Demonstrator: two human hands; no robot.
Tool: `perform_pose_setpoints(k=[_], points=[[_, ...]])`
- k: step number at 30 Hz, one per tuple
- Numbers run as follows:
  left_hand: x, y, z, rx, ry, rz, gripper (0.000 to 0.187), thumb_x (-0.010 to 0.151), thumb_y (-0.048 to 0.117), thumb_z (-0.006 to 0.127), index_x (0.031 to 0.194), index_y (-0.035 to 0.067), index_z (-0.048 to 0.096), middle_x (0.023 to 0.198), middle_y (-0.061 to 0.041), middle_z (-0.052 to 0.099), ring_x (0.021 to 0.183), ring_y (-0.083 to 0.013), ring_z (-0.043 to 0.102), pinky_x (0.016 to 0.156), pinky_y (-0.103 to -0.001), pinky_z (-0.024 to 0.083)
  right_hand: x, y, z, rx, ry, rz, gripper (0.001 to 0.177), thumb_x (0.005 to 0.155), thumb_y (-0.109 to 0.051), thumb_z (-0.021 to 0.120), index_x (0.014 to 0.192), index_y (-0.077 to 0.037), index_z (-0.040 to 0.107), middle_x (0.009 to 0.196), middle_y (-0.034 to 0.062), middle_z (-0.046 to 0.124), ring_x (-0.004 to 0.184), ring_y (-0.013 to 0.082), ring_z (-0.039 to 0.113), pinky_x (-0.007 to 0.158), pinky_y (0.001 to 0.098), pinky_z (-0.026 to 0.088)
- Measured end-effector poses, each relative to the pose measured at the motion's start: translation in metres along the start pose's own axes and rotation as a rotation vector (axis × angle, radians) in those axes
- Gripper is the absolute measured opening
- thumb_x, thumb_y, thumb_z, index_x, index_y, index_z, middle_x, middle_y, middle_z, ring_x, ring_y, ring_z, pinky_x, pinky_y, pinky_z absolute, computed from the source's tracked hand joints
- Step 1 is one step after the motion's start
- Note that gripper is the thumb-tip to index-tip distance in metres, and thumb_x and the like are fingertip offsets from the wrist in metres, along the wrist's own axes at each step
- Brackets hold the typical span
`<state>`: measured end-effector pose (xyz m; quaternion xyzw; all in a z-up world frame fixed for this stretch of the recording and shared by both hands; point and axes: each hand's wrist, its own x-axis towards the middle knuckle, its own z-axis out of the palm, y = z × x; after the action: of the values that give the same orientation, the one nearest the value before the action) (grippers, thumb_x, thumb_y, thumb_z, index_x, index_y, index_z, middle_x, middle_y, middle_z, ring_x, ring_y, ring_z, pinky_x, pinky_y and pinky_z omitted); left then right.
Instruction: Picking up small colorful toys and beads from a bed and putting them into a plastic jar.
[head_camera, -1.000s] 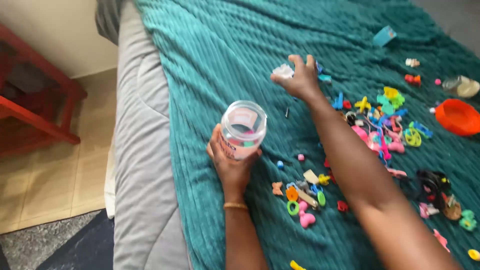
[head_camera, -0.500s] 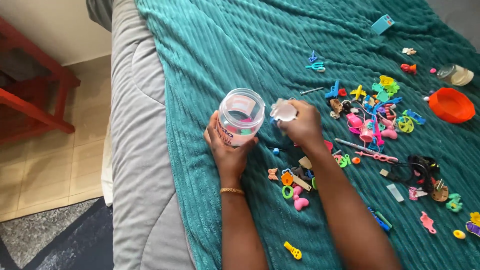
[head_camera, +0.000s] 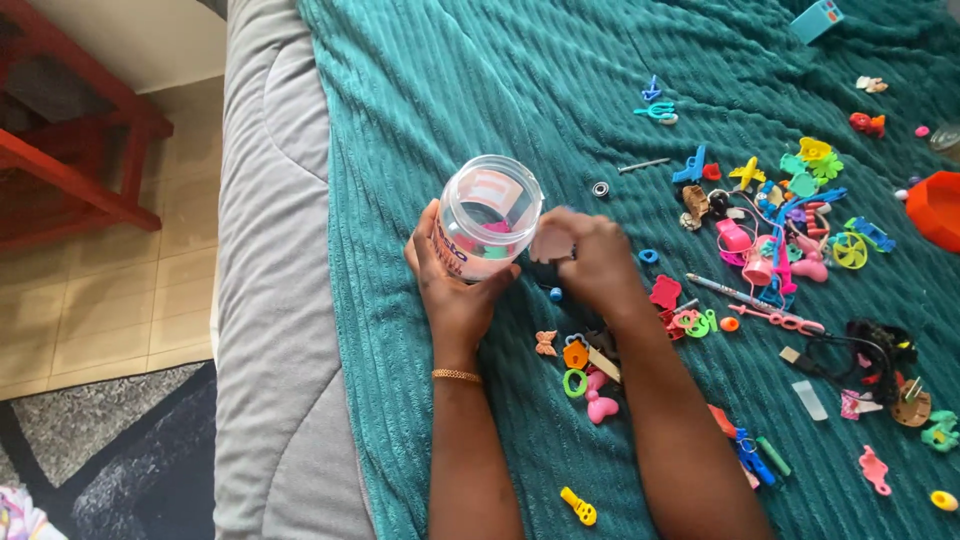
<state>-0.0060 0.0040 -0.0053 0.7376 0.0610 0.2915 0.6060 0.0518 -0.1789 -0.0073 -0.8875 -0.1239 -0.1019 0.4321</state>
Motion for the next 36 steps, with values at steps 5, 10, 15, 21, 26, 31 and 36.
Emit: perform_pose_setpoints(k=[5, 10, 15, 21, 26, 31, 36], points=[[-0.003, 0.003, 0.000, -0.008, -0.014, 0.030, 0.114, 0.052, 0.013, 0.100, 0.151, 0.010, 0.044, 0.140, -0.011, 0.044, 0.134, -0.0263, 0.054, 0.119, -0.038, 0.046, 0.004, -0.006, -0.015, 0.297, 0.189, -0.007, 0.039, 0.079, 0.001, 0.073, 0.116, -0.011, 0.070, 0.105, 0.0089, 0.076, 0.095, 0.0216, 0.075, 0.079, 0.0372, 0.061], [-0.004, 0.012, 0.003, -0.012, -0.030, 0.138, 0.110, 0.053, 0.014, 0.100, 0.150, 0.011, 0.049, 0.145, -0.010, 0.046, 0.137, -0.0269, 0.054, 0.121, -0.039, 0.047, 0.003, -0.035, -0.036, 1.018, 0.482, 0.090, 0.038, 0.089, 0.001, 0.076, 0.122, -0.010, 0.060, 0.112, 0.0049, 0.068, 0.094, 0.0170, 0.069, 0.071, 0.0355, 0.063], [-0.005, 0.010, 0.003, -0.028, -0.142, 0.122, 0.112, 0.050, 0.013, 0.100, 0.149, 0.011, 0.049, 0.144, -0.010, 0.046, 0.138, -0.0281, 0.053, 0.121, -0.040, 0.046, -0.006, -0.048, -0.025, 0.929, 0.364, -0.242, 0.038, 0.096, -0.003, 0.083, 0.125, -0.006, 0.058, 0.127, 0.0075, 0.066, 0.115, 0.0170, 0.066, 0.106, 0.0367, 0.060], [-0.004, 0.016, 0.004, -0.081, -0.163, 0.110, 0.113, 0.050, 0.010, 0.100, 0.150, 0.009, 0.047, 0.144, -0.010, 0.044, 0.137, -0.0269, 0.054, 0.120, -0.039, 0.047, -0.010, -0.072, -0.017, 0.750, 0.189, -0.164, 0.061, 0.092, -0.027, 0.086, 0.135, 0.000, 0.053, 0.132, 0.0137, 0.063, 0.125, 0.0241, 0.062, 0.112, 0.0359, 0.051], [-0.007, 0.014, 0.007, -0.152, -0.174, 0.017, 0.110, 0.051, 0.009, 0.098, 0.149, 0.007, 0.048, 0.143, -0.009, 0.045, 0.134, -0.0255, 0.057, 0.117, -0.038, 0.051, -0.011, -0.052, -0.013, 0.396, 0.135, -0.239, 0.087, 0.095, -0.052, 0.073, 0.156, 0.002, 0.041, 0.160, 0.0217, 0.045, 0.151, 0.0316, 0.044, 0.124, 0.0414, 0.036], [0.000, 0.008, 0.007, -0.207, -0.143, 0.049, 0.110, 0.055, 0.012, 0.099, 0.151, 0.006, 0.045, 0.144, -0.008, 0.045, 0.135, -0.0245, 0.055, 0.118, -0.037, 0.049, -0.002, -0.054, -0.025, 0.390, 0.131, -0.188, 0.082, 0.099, -0.056, 0.067, 0.156, -0.001, 0.044, 0.169, 0.0227, 0.036, 0.157, 0.0307, 0.038, 0.124, 0.0431, 0.036], [-0.002, 0.009, 0.007, -0.194, -0.136, 0.011, 0.113, 0.054, 0.020, 0.102, 0.152, 0.008, 0.046, 0.145, -0.009, 0.045, 0.135, -0.0245, 0.056, 0.116, -0.037, 0.050, 0.021, -0.008, -0.025, 0.455, 0.105, 0.126, 0.068, 0.094, -0.040, 0.071, 0.147, -0.004, 0.050, 0.146, 0.0145, 0.059, 0.137, 0.0236, 0.054, 0.110, 0.0391, 0.045]])
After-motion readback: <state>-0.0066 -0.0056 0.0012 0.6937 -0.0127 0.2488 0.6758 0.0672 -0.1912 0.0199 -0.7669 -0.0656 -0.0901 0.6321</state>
